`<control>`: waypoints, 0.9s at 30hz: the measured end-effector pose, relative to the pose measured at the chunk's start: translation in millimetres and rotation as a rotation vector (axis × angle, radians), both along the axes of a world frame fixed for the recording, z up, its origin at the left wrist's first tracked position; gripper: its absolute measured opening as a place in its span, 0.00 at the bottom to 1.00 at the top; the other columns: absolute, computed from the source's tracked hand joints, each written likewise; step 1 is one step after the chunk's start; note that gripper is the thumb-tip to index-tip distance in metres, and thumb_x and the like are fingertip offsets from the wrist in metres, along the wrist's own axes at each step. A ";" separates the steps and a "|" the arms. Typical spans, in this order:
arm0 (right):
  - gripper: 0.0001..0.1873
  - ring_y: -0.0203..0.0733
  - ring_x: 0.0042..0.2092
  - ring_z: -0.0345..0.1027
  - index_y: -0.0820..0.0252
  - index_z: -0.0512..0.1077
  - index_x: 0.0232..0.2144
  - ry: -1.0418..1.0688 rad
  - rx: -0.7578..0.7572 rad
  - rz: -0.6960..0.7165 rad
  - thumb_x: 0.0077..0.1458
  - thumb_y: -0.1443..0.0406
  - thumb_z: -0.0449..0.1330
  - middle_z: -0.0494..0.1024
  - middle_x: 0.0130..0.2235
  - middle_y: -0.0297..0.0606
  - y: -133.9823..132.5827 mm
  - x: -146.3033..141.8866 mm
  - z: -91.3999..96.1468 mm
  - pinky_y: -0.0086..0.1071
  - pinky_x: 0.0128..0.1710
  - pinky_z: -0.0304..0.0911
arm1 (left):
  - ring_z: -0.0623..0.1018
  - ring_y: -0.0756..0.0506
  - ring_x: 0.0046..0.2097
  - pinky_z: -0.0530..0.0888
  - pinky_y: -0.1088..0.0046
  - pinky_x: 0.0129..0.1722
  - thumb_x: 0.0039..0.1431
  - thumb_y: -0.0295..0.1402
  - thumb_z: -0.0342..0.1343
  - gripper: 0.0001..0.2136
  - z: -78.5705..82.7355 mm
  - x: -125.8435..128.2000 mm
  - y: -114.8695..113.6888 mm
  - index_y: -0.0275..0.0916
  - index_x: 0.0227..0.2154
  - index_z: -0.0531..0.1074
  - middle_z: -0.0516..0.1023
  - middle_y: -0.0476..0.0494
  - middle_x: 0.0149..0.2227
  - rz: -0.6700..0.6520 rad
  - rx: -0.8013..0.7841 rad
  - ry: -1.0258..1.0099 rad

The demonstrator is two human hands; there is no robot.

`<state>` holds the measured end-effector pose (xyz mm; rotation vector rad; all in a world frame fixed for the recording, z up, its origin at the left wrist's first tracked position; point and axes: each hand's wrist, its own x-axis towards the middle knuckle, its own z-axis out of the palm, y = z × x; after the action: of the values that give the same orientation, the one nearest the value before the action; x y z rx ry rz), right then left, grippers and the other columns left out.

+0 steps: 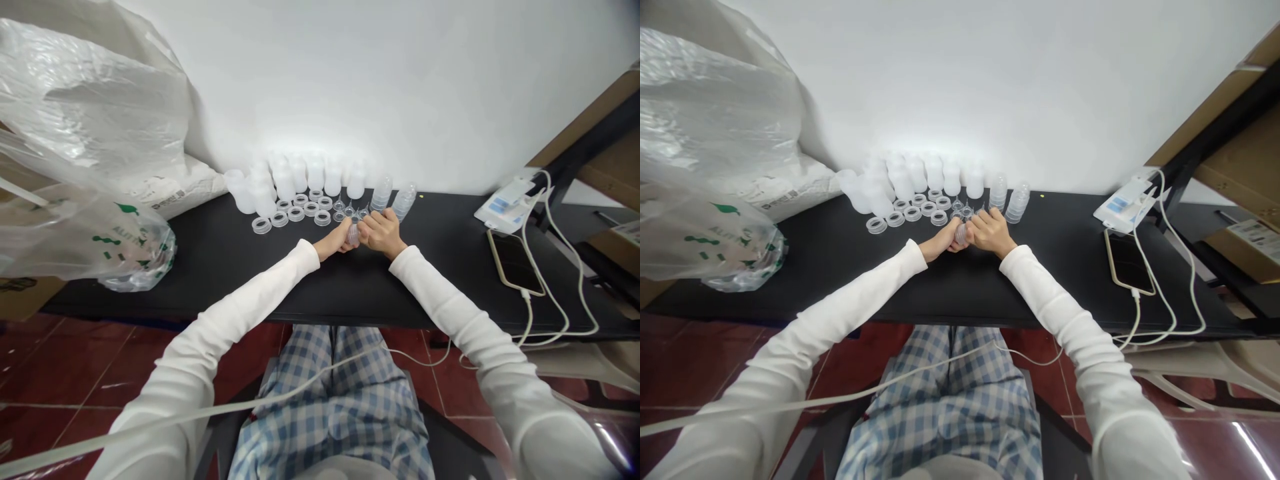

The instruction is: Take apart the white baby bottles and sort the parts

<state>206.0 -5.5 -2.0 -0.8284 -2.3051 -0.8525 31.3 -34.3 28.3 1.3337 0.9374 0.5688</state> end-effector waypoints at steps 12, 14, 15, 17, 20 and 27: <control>0.42 0.43 0.31 0.61 0.56 0.73 0.32 0.365 -0.068 -0.321 0.70 0.43 0.27 0.71 0.30 0.40 4.7 44.5 22.7 0.43 0.43 0.55 | 0.53 0.53 0.16 0.58 0.77 0.17 0.72 0.49 0.31 0.30 6.1 -57.7 18.6 0.39 0.19 0.62 0.49 0.54 0.14 -0.010 -0.171 -0.132; 0.36 0.48 0.37 0.67 0.59 0.74 0.40 0.376 -0.167 -0.350 0.71 0.43 0.34 0.74 0.35 0.45 5.7 42.3 35.6 0.45 0.46 0.59 | 0.63 0.52 0.20 0.64 0.76 0.22 0.70 0.55 0.40 0.27 -3.6 -78.0 16.4 0.38 0.25 0.67 0.61 0.51 0.18 0.183 0.014 -0.104; 0.32 0.50 0.39 0.68 0.59 0.73 0.43 0.349 -0.227 -0.340 0.71 0.45 0.38 0.75 0.38 0.47 6.9 37.0 42.7 0.46 0.47 0.60 | 0.67 0.52 0.23 0.66 0.76 0.24 0.67 0.57 0.47 0.26 -9.7 -88.1 14.4 0.38 0.27 0.67 0.66 0.49 0.22 0.238 0.092 -0.059; 0.25 0.53 0.44 0.68 0.59 0.71 0.49 0.265 -0.322 -0.315 0.71 0.48 0.44 0.76 0.42 0.48 12.6 21.4 57.3 0.47 0.48 0.61 | 0.71 0.51 0.29 0.69 0.75 0.28 0.57 0.55 0.62 0.22 -22.5 -107.3 9.9 0.39 0.32 0.67 0.72 0.48 0.30 0.364 0.323 0.021; 0.17 0.54 0.49 0.67 0.58 0.69 0.52 0.072 -0.401 -0.301 0.69 0.54 0.55 0.76 0.47 0.49 32.2 -1.8 75.1 0.46 0.51 0.60 | 0.74 0.49 0.38 0.73 0.73 0.37 0.50 0.46 0.70 0.23 -38.4 -130.4 4.3 0.40 0.41 0.69 0.73 0.47 0.38 0.417 0.612 0.198; 0.11 0.46 0.43 0.68 0.60 0.75 0.30 -0.135 -0.465 -0.359 0.59 0.61 0.69 0.77 0.35 0.42 109.6 -15.3 71.5 0.44 0.49 0.57 | 0.74 0.38 0.54 0.72 0.55 0.61 0.58 0.41 0.66 0.17 -51.0 -141.0 3.1 0.37 0.45 0.73 0.70 0.38 0.49 0.456 0.971 0.628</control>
<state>190.7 104.1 69.5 -1.4570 -2.5594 -0.5227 -109.7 -31.2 -22.7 2.2596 1.6035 1.0644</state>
